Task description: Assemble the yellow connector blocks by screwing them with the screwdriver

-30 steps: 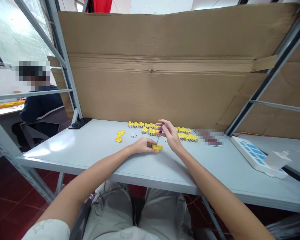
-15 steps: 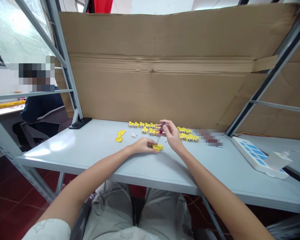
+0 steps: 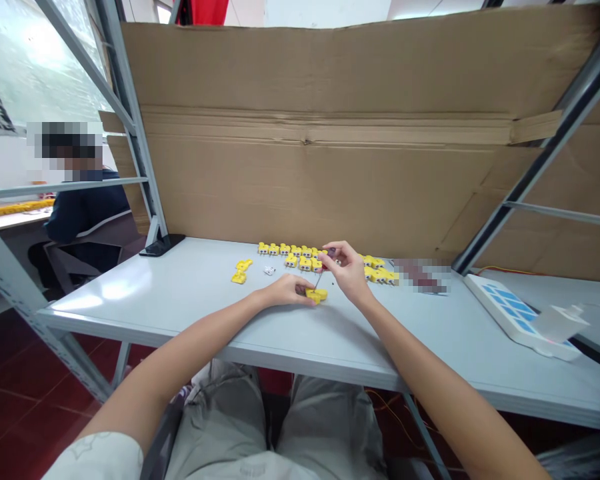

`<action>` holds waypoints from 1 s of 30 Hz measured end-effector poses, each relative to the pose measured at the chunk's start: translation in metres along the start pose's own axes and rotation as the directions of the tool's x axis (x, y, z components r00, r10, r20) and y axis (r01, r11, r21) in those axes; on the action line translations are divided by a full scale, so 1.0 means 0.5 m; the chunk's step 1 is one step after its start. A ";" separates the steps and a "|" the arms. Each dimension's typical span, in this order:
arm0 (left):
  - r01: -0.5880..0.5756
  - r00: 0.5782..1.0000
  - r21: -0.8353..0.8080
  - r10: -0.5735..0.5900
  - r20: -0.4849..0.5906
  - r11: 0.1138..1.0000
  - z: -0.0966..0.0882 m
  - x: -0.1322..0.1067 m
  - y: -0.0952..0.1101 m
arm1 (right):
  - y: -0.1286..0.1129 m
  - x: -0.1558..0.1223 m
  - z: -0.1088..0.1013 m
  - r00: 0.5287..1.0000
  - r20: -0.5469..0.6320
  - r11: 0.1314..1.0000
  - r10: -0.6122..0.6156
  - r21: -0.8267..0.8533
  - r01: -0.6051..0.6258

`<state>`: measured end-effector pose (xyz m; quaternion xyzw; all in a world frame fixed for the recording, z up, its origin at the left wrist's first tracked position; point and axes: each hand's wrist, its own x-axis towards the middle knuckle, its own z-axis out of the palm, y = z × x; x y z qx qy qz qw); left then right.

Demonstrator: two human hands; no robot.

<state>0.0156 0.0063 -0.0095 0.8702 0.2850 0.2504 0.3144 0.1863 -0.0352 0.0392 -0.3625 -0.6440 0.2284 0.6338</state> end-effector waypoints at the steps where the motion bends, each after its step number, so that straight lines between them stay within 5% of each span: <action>1: 0.001 1.000 0.004 -0.001 -0.001 1.000 0.000 0.001 -0.002 | 0.003 0.001 0.000 1.000 -0.016 1.000 -0.006 -0.013 0.005; 7: 0.009 1.000 0.039 -0.008 -0.001 0.999 -0.003 0.002 -0.003 | 0.012 0.001 0.003 0.995 0.094 0.996 0.024 0.086 -0.032; 13: 0.001 1.000 0.049 -0.001 0.003 0.999 -0.004 0.001 0.000 | 0.010 0.004 0.004 0.999 0.048 0.997 0.017 0.077 -0.021; 20: 0.005 1.000 0.020 -0.005 0.005 1.000 -0.003 0.001 0.002 | 0.007 0.002 0.002 0.988 0.136 0.983 0.069 0.157 -0.091; 30: -0.051 0.999 0.078 0.050 0.019 0.996 -0.002 -0.001 0.010 | 0.013 0.004 0.006 0.997 0.069 0.994 0.043 0.099 -0.050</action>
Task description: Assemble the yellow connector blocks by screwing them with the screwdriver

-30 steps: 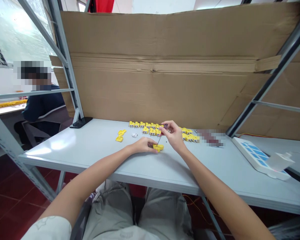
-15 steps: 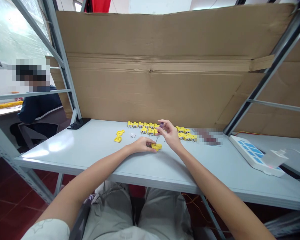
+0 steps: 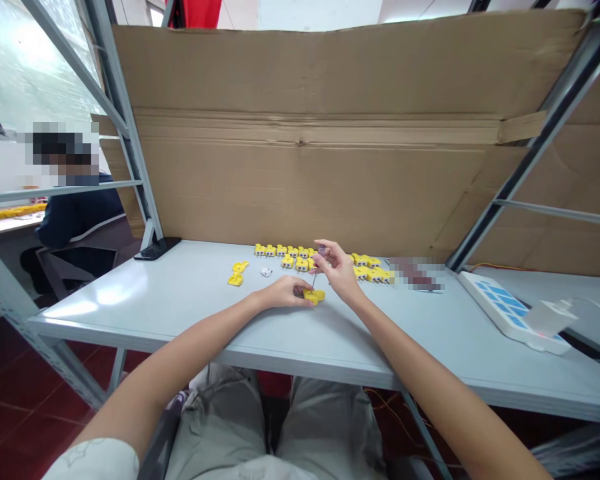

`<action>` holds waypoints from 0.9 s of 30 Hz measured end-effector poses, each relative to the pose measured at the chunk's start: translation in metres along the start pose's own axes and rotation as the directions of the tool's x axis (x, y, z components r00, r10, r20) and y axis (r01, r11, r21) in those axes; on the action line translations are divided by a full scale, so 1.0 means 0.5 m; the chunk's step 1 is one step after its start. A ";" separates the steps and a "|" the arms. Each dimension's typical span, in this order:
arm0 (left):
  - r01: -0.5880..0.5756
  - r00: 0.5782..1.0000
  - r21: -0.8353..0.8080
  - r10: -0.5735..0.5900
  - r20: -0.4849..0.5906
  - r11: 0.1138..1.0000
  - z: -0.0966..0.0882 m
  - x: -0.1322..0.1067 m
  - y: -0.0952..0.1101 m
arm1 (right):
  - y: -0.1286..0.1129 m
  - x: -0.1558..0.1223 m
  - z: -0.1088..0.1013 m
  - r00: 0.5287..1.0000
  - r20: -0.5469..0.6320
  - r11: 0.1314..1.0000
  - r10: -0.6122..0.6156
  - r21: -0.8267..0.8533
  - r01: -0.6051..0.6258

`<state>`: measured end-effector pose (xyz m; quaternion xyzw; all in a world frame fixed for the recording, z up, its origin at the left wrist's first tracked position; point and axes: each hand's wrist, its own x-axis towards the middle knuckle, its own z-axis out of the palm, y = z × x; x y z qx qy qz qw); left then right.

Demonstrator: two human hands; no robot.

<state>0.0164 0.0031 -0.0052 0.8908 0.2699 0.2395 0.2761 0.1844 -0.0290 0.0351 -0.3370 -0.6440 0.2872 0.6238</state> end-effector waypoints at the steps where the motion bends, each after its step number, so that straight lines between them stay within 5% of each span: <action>1: -0.017 1.000 0.012 0.017 0.000 1.000 0.000 0.000 -0.002 | 0.001 0.000 -0.003 1.000 0.012 1.000 0.010 0.009 -0.010; 6: -0.058 0.998 0.048 0.057 0.026 0.997 0.001 -0.001 -0.004 | 0.007 0.006 -0.021 0.997 0.030 0.998 0.064 -0.003 -0.064; 11: -0.050 0.999 0.073 0.050 -0.005 0.996 -0.005 0.001 -0.013 | 0.011 0.018 -0.034 0.980 -0.197 0.998 0.037 -0.045 -0.046; 14: 0.002 0.989 0.157 0.021 -0.147 0.988 -0.028 0.007 -0.037 | 0.013 0.028 -0.056 0.954 -0.300 0.996 0.025 -0.072 -0.049; 18: 0.319 0.873 0.245 -0.183 -0.451 0.915 -0.081 0.021 -0.076 | 0.025 0.040 -0.091 0.929 -0.369 0.988 0.035 -0.125 -0.086; 22: 0.529 0.802 0.295 -0.354 -0.482 0.796 -0.114 0.043 -0.095 | 0.035 0.043 -0.103 0.925 -0.377 0.984 0.040 -0.146 -0.102; 27: 0.667 0.735 0.379 -0.486 -0.472 0.641 -0.091 0.069 -0.089 | 0.034 0.041 -0.100 0.929 -0.368 0.975 0.035 -0.190 -0.112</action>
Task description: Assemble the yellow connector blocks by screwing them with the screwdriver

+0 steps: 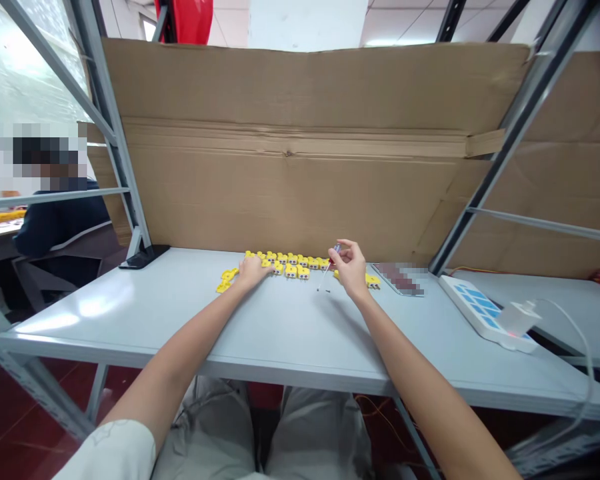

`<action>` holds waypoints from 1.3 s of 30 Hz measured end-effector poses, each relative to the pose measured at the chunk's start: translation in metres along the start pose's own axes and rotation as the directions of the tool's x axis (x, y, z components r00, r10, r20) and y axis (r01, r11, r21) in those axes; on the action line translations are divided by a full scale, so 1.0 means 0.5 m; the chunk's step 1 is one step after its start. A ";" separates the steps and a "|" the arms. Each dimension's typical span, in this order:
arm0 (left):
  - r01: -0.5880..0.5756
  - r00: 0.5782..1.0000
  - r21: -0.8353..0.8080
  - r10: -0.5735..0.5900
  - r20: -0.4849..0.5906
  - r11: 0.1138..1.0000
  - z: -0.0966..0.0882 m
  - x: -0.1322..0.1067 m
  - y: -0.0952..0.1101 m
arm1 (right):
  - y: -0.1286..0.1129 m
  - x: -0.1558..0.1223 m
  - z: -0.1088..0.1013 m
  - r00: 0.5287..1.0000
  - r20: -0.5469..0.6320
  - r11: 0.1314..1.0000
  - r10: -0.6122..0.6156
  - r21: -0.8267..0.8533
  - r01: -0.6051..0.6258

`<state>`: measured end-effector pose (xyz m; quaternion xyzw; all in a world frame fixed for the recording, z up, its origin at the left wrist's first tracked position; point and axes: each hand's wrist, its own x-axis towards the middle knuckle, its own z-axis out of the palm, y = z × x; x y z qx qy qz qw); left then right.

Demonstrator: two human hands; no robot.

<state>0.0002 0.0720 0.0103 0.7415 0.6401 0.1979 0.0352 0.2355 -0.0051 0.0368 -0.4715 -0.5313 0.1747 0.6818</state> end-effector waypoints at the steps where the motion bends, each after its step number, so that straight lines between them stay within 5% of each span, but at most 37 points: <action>1: 0.013 1.000 0.013 -0.013 -0.003 1.000 0.004 -0.002 0.005 | -0.001 0.000 0.000 1.000 -0.003 1.000 0.002 -0.009 -0.002; 7: -0.051 0.995 -0.008 0.050 -0.084 0.999 -0.023 -0.001 -0.019 | 0.002 0.016 -0.020 0.997 0.056 0.971 0.053 -0.236 -0.038; 11: -0.073 0.992 0.010 0.074 -0.098 0.997 -0.085 -0.004 -0.082 | 0.026 0.025 -0.046 0.923 0.237 0.702 0.303 -0.711 -0.048; 13: -0.052 0.996 0.026 0.053 -0.074 0.998 -0.112 -0.016 -0.114 | 0.043 0.024 -0.056 0.869 0.265 0.572 0.417 -0.820 -0.024; 15: -0.046 0.997 0.034 0.049 -0.064 0.998 -0.129 -0.033 -0.137 | 0.058 0.022 -0.062 0.841 0.269 0.531 0.469 -0.847 -0.025; 20: -0.151 0.988 0.020 0.151 0.012 0.988 -0.131 -0.074 -0.152 | 0.068 0.022 -0.065 0.861 0.272 0.513 0.431 -0.858 0.015; 24: -0.073 0.995 0.137 0.063 0.072 0.988 -0.111 -0.102 -0.148 | 0.059 0.021 -0.055 0.902 0.266 0.519 0.340 -0.853 0.056; 28: -0.227 0.970 0.105 0.215 0.110 0.968 -0.089 -0.128 -0.135 | 0.056 0.010 -0.036 0.904 0.295 0.549 0.310 -0.832 0.083; 34: -0.516 0.818 -0.234 0.555 0.150 0.824 -0.052 -0.139 -0.057 | 0.048 0.002 -0.013 0.900 0.346 0.602 0.267 -0.789 0.124; 39: -0.562 0.723 -0.445 0.676 0.146 0.697 -0.027 -0.108 0.020 | 0.033 -0.006 -0.001 0.881 0.439 0.695 0.176 -0.690 0.205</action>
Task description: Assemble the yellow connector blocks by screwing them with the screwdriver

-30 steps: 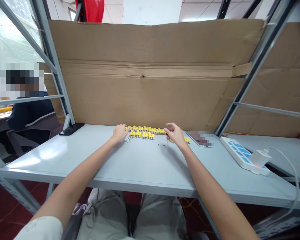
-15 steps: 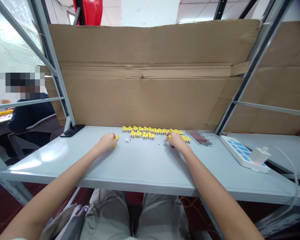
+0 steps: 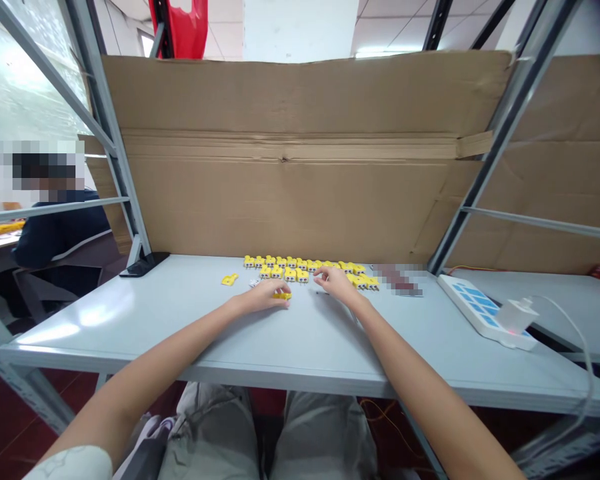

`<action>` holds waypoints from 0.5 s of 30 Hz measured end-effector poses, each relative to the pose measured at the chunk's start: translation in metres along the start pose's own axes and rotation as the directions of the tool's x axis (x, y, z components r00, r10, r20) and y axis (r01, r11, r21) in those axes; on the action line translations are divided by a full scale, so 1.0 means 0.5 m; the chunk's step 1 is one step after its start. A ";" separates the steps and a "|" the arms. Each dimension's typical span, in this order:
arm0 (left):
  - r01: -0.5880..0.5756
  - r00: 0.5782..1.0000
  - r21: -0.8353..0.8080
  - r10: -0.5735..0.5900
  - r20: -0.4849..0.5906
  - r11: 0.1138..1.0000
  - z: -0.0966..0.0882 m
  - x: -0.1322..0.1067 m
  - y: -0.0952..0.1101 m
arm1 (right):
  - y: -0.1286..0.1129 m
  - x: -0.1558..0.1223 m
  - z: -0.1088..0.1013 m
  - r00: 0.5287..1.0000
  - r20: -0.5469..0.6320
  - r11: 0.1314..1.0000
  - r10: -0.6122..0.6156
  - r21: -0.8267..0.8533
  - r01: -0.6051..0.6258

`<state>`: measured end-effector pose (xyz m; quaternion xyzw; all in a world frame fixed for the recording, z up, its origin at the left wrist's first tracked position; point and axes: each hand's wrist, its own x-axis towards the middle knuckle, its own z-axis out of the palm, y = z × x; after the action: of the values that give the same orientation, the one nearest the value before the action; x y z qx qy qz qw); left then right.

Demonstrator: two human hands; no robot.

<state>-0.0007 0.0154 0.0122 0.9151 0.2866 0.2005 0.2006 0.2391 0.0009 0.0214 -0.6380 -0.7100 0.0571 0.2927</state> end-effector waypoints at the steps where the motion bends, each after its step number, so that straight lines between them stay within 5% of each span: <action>1: -0.006 0.999 -0.019 0.005 -0.033 1.000 -0.001 0.010 -0.001 | -0.003 -0.001 0.000 1.000 0.005 1.000 -0.019 0.008 0.019; 6: 0.179 0.926 0.087 -0.138 -0.353 0.980 -0.038 0.004 -0.042 | -0.020 -0.010 0.012 0.982 0.087 0.985 -0.170 0.043 0.167; 10: 0.362 0.899 0.137 -0.307 -0.313 0.922 -0.062 -0.034 -0.083 | -0.046 -0.026 0.043 0.923 0.191 0.938 -0.335 0.164 0.307; 15: 0.482 0.869 0.166 -0.446 -0.215 0.860 -0.058 -0.036 -0.079 | -0.067 -0.038 0.071 0.889 0.280 0.931 -0.363 0.134 0.339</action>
<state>-0.0458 0.0414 0.0129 0.8145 0.5349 0.1910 0.1181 0.1928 -0.0125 0.0012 -0.4706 -0.8467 0.1280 0.2129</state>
